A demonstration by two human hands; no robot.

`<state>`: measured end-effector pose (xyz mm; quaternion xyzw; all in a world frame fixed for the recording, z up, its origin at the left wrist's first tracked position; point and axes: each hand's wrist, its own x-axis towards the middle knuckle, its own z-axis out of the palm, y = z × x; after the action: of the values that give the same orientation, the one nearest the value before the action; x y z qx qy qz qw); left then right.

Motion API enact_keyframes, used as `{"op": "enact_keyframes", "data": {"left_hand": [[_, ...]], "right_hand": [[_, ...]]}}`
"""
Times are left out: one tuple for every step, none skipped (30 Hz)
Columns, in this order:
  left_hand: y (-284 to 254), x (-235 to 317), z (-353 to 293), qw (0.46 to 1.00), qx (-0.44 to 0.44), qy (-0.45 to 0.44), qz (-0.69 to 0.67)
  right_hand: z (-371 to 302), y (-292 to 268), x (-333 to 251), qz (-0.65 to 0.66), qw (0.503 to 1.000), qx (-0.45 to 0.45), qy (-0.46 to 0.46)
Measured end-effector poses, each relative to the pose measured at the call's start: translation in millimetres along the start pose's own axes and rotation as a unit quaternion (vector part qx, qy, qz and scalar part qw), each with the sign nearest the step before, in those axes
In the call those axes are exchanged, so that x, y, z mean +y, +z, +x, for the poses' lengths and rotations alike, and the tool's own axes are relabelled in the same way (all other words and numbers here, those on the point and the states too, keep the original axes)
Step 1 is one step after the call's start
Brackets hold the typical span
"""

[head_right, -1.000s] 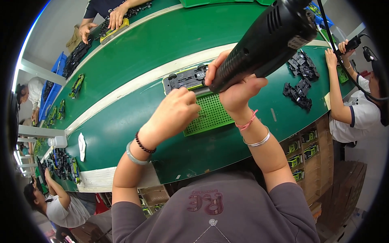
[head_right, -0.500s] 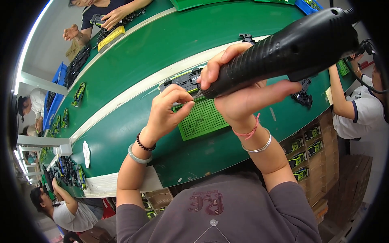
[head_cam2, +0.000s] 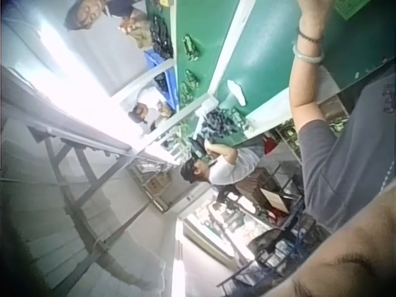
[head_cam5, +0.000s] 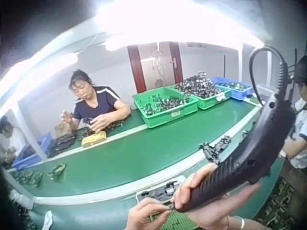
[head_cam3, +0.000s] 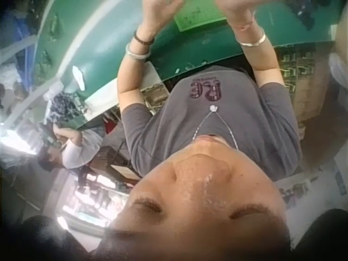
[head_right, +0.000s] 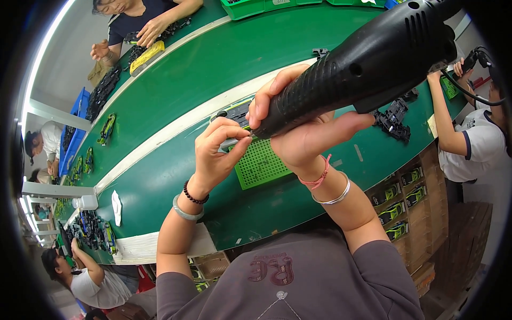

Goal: The person assembles toy cars by fastening screws into their bases with an electric screwdriver and places the finished cars into a divided packaging tray.

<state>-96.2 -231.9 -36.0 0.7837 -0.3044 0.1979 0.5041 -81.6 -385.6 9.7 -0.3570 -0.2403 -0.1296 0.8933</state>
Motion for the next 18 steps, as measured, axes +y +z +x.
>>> {"op": "enact_keyframes", "data": {"left_hand": [[1, -1, -1, 1.000, 0.006, -0.003, -0.003], [1, -2, -2, 1.000, 0.007, -0.003, -0.003], [1, -1, -2, 1.000, 0.017, -0.007, -0.002], [2, -2, -2, 1.000, 0.027, -0.011, 0.000], [3, -2, -2, 1.000, 0.029, -0.010, 0.002], [3, -4, -2, 0.999, 0.041, -0.018, 0.004], [2, -4, -3, 0.998, 0.054, -0.027, 0.007], [-2, -5, -1, 0.998, 0.058, -0.027, 0.009], [-7, -6, 3, 0.999, 0.044, -0.011, 0.030], [-14, -7, 7, 0.998, 0.029, 0.004, 0.052], [-24, -9, 13, 0.998, 0.032, 0.004, 0.054], [-37, -11, 20, 0.993, -0.025, 0.004, 0.111], [-51, -12, 22, 0.982, -0.081, 0.004, 0.172], [-61, -16, 18, 0.968, -0.140, -0.062, 0.198], [-64, -22, 13, 0.968, -0.134, -0.063, 0.203], [-65, -31, 7, 0.960, -0.153, -0.082, 0.221], [-65, -40, 2, 0.950, -0.172, -0.102, 0.239], [-63, -46, 0, 0.956, -0.173, -0.092, 0.217]], "right_hand": [[0, 1, 1, 0.000, 1.000, -0.001, 0.000], [-1, 3, 2, -0.002, 1.000, 0.003, -0.004], [0, 4, 2, -0.002, 1.000, 0.007, -0.009], [1, 5, 4, -0.001, 1.000, 0.006, -0.010], [1, 5, 6, -0.003, 1.000, 0.011, -0.017], [2, 6, 10, -0.007, 1.000, 0.015, -0.023], [4, 8, 14, -0.006, 1.000, 0.012, -0.021], [7, 10, 18, -0.014, 1.000, 0.012, -0.017], [10, 12, 22, -0.022, 1.000, 0.012, -0.012], [14, 13, 26, -0.052, 0.999, 0.008, 0.003], [18, 18, 28, -0.078, 0.997, -0.017, 0.023], [22, 22, 33, -0.115, 0.992, -0.032, 0.027], [27, 27, 38, -0.148, 0.987, -0.050, 0.030], [29, 28, 48, -0.154, 0.985, -0.062, 0.041], [28, 27, 60, -0.160, 0.983, -0.076, 0.051], [28, 28, 68, -0.166, 0.980, -0.087, 0.069], [26, 28, 76, -0.163, 0.980, -0.094, 0.070], [25, 29, 83, -0.166, 0.979, -0.090, 0.080]]}}
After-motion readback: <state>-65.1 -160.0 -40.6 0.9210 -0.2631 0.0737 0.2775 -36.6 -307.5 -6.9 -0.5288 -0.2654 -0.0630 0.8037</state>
